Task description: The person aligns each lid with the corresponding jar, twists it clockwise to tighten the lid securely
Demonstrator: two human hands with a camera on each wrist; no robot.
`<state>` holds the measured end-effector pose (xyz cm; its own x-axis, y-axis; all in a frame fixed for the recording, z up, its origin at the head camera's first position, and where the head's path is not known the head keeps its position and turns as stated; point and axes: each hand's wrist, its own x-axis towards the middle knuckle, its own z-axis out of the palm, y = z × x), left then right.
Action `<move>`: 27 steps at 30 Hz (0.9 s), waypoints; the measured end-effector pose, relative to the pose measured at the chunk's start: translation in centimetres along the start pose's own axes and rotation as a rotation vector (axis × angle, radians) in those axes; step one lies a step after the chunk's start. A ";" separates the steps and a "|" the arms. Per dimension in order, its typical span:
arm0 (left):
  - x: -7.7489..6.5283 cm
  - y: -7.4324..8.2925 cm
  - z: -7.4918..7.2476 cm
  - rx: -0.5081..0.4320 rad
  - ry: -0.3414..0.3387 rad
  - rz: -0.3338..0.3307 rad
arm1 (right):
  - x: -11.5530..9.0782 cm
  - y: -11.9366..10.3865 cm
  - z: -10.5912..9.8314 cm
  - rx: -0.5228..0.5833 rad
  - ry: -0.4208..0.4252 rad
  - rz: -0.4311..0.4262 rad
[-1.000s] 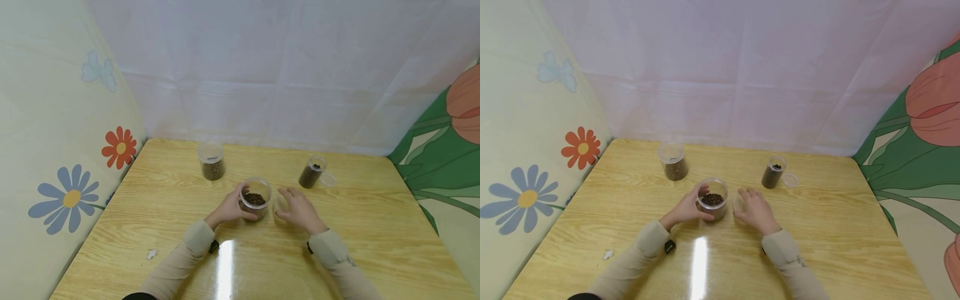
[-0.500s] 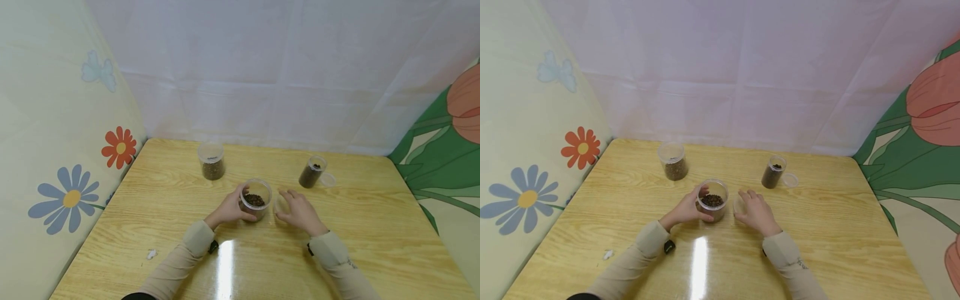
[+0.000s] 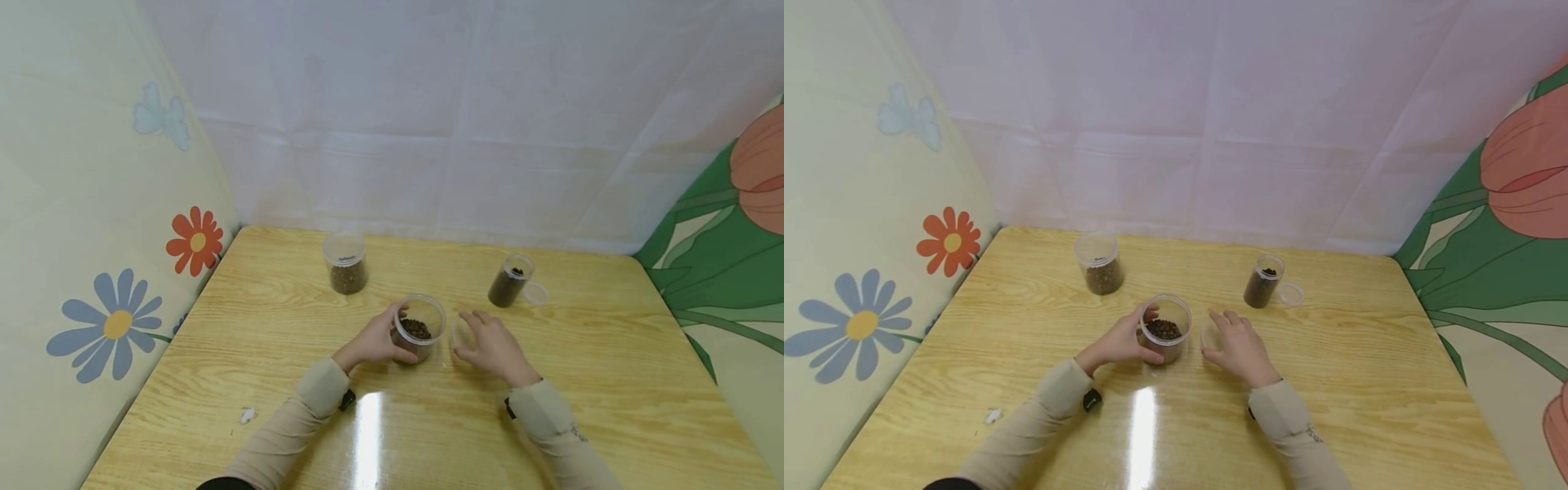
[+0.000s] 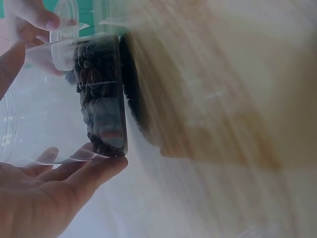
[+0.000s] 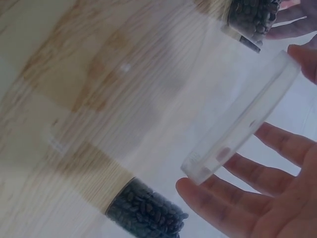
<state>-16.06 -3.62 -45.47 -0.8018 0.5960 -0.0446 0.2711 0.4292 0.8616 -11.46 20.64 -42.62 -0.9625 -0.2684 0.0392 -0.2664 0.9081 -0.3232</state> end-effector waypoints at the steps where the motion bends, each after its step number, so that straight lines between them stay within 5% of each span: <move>1: 0.0 0.0 -0.1 0.003 -0.003 0.002 | 0.0 0.0 -0.1 0.001 0.003 0.000; 27: 0.7 0.8 -1.2 0.119 -0.109 0.016 | -0.4 1.1 -1.0 0.067 0.037 -0.040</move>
<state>-17.06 -3.67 -44.27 -0.7361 0.6708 -0.0910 0.3502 0.4924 0.7968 -11.48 22.10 -42.02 -0.9527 -0.2910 0.0880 -0.3020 0.8727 -0.3836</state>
